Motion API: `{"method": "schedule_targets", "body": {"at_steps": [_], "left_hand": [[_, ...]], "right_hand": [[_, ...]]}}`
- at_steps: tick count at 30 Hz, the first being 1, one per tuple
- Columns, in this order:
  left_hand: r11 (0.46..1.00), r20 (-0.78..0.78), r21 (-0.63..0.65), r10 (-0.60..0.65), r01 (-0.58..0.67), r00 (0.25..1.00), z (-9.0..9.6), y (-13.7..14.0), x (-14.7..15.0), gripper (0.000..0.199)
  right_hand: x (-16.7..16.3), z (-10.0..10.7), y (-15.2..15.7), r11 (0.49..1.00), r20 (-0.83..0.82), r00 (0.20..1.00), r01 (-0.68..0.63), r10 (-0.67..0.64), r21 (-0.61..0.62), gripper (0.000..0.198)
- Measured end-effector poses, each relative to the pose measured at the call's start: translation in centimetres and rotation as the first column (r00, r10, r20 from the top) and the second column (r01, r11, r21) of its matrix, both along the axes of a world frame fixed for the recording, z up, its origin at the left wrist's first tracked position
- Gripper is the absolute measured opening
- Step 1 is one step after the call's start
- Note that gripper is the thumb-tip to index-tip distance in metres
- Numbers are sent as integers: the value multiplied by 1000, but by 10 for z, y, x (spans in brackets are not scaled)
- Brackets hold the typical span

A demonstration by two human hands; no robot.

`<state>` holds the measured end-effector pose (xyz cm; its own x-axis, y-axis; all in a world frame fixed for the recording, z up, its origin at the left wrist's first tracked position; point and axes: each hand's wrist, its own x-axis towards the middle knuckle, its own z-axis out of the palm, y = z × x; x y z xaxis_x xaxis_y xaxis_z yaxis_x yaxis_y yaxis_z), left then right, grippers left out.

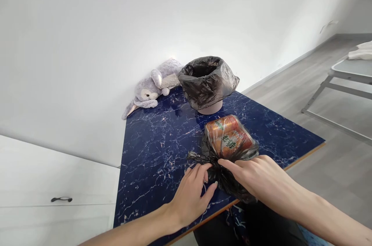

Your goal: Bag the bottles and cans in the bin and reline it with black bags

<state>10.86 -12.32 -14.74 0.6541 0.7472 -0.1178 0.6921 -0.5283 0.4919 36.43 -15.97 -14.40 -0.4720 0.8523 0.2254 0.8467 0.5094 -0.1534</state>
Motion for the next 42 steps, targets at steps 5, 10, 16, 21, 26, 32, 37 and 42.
{"method": "schedule_targets", "body": {"at_steps": [5, 10, 16, 21, 26, 32, 37, 42], "left_hand": [[1000, -1, -7, 9, -9, 1000, 0, 8, 16, 24], [999, 16, -10, 41, -41, 999, -2, 12, 28, 16], [1000, 52, 1, 25, -25, 998, 5, 19, 19, 17], [996, 76, 65, 62, -67, 995, 4, 28, -9, 15], [957, 125, 136, 240, -256, 963, -9, 32, -43, 22], [919, 241, 182, 303, -349, 922, -42, 41, -79, 18], [857, 380, 386, 189, -341, 906, -72, 43, -89, 39], [874, 307, 469, -25, -128, 951, -46, 12, -78, 35]], "right_hand": [[1, 1, 12, 995, 110, 994, 11, 0, -96, 54], [4, 1, 19, 993, 87, 996, -19, 30, -118, 37], [12, -4, 16, 999, -27, 999, -33, 34, 27, 26], [22, -5, 16, 982, -151, 988, 66, -40, 174, 15], [21, -9, 19, 942, -374, 918, 233, -131, 241, 8], [10, -7, 18, 954, -665, 717, 299, -211, 20, 5], [3, -5, 11, 962, -798, 543, 214, -260, -167, 9], [-5, -16, 3, 958, -871, 410, 201, -272, -204, 24]]}}
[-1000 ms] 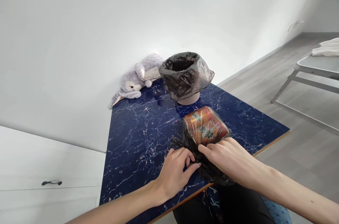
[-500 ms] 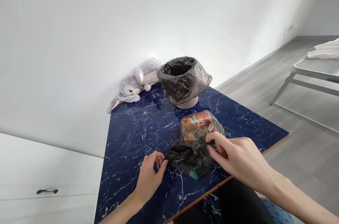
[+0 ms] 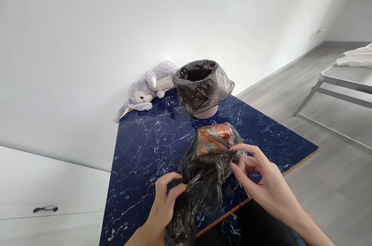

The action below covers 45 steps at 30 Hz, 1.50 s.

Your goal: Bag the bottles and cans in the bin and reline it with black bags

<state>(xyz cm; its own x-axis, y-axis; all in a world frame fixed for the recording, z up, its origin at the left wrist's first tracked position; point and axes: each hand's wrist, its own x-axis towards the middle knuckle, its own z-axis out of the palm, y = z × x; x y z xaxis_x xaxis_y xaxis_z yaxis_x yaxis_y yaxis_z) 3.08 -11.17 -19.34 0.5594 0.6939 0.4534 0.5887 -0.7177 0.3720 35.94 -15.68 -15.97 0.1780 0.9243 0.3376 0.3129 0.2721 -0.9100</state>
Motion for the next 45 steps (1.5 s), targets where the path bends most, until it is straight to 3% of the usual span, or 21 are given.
{"method": "schedule_targets", "body": {"at_steps": [3, 5, 10, 14, 17, 20, 25, 33, 38, 42, 45], "left_hand": [[955, -265, -65, -295, 288, 918, 31, -8, 0, 22], [926, -379, -50, -364, 374, 851, 44, -2, -9, 30], [942, -573, 139, -175, 305, 801, 52, 29, -55, 52], [971, -694, 172, 1, 164, 720, 67, 40, -71, 66], [987, -657, 104, -25, 124, 754, 81, 28, -55, 66], [991, -563, 39, -82, 126, 822, 82, 9, -28, 52], [996, -496, 32, -61, 89, 866, 59, -6, 7, 48], [993, -361, -22, 98, -114, 927, 30, 10, 34, 63], [999, -288, 5, 38, -38, 957, 25, 7, 41, 19], [991, -192, -37, -131, 126, 972, 27, -5, 37, 18], [956, -175, -83, -291, 280, 941, 28, -16, 35, 19]], "right_hand": [[-1, -9, -5, 998, -76, 996, 54, -52, 30, 31], [3, -15, -7, 991, -143, 982, 130, -124, 35, 32], [30, -34, 0, 949, -288, 904, 304, -315, -83, 35], [50, -58, 13, 922, -270, 885, 334, -379, -197, 39], [56, -75, 23, 915, -239, 895, 319, -377, -248, 43], [55, -88, 32, 925, -217, 916, 279, -337, -257, 43], [50, -104, 38, 933, -129, 950, 244, -285, -264, 40], [45, -109, 34, 934, 27, 957, 287, -288, -211, 35], [44, -105, 35, 934, 58, 955, 296, -290, -202, 36], [44, -103, 36, 935, 72, 954, 299, -291, -189, 36], [45, -105, 36, 934, 70, 951, 308, -300, -184, 37]]}}
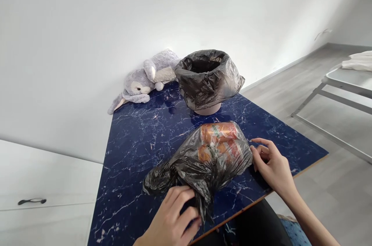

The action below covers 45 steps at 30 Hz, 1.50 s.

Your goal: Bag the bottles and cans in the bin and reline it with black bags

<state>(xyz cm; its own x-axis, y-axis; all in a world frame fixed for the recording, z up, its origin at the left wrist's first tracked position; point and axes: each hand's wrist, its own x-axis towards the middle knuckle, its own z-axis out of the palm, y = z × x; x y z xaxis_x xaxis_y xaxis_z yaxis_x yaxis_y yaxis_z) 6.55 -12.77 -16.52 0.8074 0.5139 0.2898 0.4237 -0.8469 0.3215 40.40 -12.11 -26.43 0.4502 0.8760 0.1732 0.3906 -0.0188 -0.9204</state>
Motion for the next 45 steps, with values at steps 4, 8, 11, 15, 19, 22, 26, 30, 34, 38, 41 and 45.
{"method": "schedule_targets", "body": {"at_steps": [4, 8, 11, 15, 19, 22, 26, 30, 34, 38, 41, 45], "left_hand": [[997, 35, -73, -3, 6, 999, -10, -10, 1, 26], [946, 42, -92, 317, -312, 948, -26, -8, 6, 48], [918, 64, 6, 396, -397, 916, -31, 1, 11, 64], [939, 76, 152, 299, -308, 951, -22, 10, 20, 23], [963, 110, 210, 148, -168, 983, -9, 5, 22, 12], [974, 116, 223, 25, -51, 993, -4, -3, 20, 14], [990, 109, 110, -105, 93, 989, -7, -16, 22, 14], [975, 156, -82, -190, 205, 969, -20, -28, 27, 18], [954, 116, -108, -266, 278, 957, -18, -29, 28, 28], [997, 78, -72, 25, -20, 997, -2, -17, 26, 35], [976, -33, -63, 206, -207, 978, 2, -6, 25, 29], [969, -78, -91, 225, -231, 971, -6, -1, 25, 20]], "right_hand": [[1, -3, -1, 1000, 7, 1000, -6, 6, -16, 35], [1, -5, -1, 999, 28, 1000, -3, 4, -32, 34], [2, -5, -2, 999, 36, 999, -3, 4, -39, 33], [2, -7, -2, 1000, 38, 999, -6, 7, -30, 34], [2, -7, -2, 1000, 56, 998, -1, 2, -20, 33], [2, -7, -2, 1000, 74, 997, 5, -4, -17, 33], [3, -8, -2, 1000, 68, 998, -1, 3, -22, 30], [3, -7, -2, 1000, 63, 998, -12, 14, -27, 30], [3, -6, -3, 999, 72, 997, -22, 24, -30, 30], [3, -7, -3, 999, 88, 996, -19, 22, -30, 30], [3, -9, -3, 999, 80, 997, -15, 17, -29, 30], [4, -11, -3, 999, 76, 997, -13, 16, -32, 29]]}}
